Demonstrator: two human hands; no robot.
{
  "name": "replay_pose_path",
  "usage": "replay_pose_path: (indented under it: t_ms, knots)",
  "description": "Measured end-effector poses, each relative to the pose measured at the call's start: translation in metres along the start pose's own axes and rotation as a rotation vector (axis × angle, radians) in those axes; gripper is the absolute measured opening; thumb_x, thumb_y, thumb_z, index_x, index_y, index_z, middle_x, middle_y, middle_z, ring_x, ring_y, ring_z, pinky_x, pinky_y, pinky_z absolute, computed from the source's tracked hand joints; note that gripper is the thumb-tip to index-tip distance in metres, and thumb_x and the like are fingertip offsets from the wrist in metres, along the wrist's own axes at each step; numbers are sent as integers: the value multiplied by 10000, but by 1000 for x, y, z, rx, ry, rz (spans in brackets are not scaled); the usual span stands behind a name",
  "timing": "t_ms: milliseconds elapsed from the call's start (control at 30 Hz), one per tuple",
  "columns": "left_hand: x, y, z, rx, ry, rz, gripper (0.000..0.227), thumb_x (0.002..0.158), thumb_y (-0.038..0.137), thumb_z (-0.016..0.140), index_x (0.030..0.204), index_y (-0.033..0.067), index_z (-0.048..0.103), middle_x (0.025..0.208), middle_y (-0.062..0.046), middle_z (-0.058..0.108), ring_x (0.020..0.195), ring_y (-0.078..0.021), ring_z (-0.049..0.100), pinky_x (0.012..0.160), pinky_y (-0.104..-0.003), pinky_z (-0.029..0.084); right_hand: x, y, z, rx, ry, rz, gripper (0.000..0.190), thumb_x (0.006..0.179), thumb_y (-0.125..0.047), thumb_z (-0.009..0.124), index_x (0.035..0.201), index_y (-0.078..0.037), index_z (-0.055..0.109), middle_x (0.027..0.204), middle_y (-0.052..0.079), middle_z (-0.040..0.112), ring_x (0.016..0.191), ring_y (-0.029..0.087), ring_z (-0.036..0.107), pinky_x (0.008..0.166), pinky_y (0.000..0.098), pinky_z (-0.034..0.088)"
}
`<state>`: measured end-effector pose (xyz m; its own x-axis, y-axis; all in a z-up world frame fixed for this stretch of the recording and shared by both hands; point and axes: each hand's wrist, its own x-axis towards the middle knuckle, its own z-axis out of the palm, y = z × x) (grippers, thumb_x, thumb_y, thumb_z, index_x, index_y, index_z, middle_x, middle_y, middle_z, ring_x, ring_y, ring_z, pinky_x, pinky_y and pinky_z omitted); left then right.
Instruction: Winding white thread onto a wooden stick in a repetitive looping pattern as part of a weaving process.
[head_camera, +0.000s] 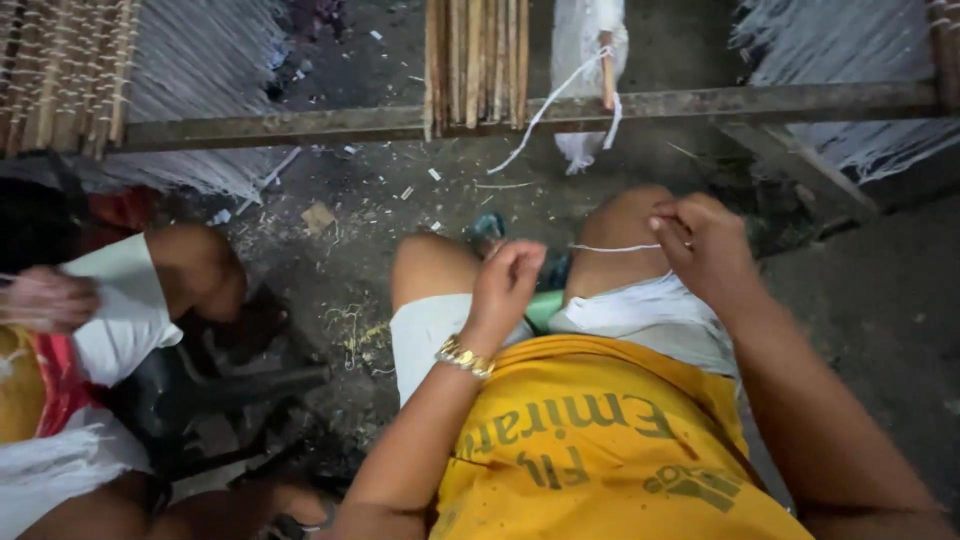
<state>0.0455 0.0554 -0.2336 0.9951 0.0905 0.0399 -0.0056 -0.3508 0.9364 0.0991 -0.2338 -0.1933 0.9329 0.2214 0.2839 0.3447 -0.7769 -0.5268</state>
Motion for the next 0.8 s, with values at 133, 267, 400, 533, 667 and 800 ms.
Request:
replay_pose_path:
  t_ms: [133,267,400,533,667,800]
  knots:
    - [60,97,-16,403,197,716,109,963,210,720,1063,187,759,990,30,701,1014,-189,658,941,-368,515,21,-36,-1,251,19,-26,108,1011,-186,740,1051,-88,762,901,149,695,910,370,693,747,428,536]
    - [111,164,-20,512,261,733,119,987,196,671,1056,133,744,987,-75,674,933,-307,664,855,-407,569,30,-49,-4,156,74,-108,155,1017,-242,750,1066,-97,769,912,103,684,926,356,693,759,393,542]
    - [152,142,11,778,223,579,111,955,132,585,1012,77,664,985,-105,649,718,-360,717,602,-452,578,30,-49,-12,244,84,-111,151,1028,-226,718,1093,-107,784,872,63,666,888,355,685,735,396,540]
    - [186,115,44,984,336,538,138,911,95,562,863,100,691,753,-29,650,560,-285,727,431,-420,549,22,-44,-15,222,56,-40,143,981,-215,748,1101,-151,795,842,103,666,818,349,682,702,414,535]
    - [181,141,34,933,282,562,180,822,127,598,676,119,703,642,-67,615,578,-314,704,452,-470,566,27,-42,-31,244,123,-6,207,947,-179,786,1151,-145,797,871,64,666,787,237,656,699,345,526]
    - [128,211,0,632,45,635,154,898,241,619,878,126,720,767,-139,693,768,-413,707,628,-538,573,60,-77,-73,329,301,-293,570,948,-48,775,1426,95,499,1207,206,462,1117,434,501,966,496,459]
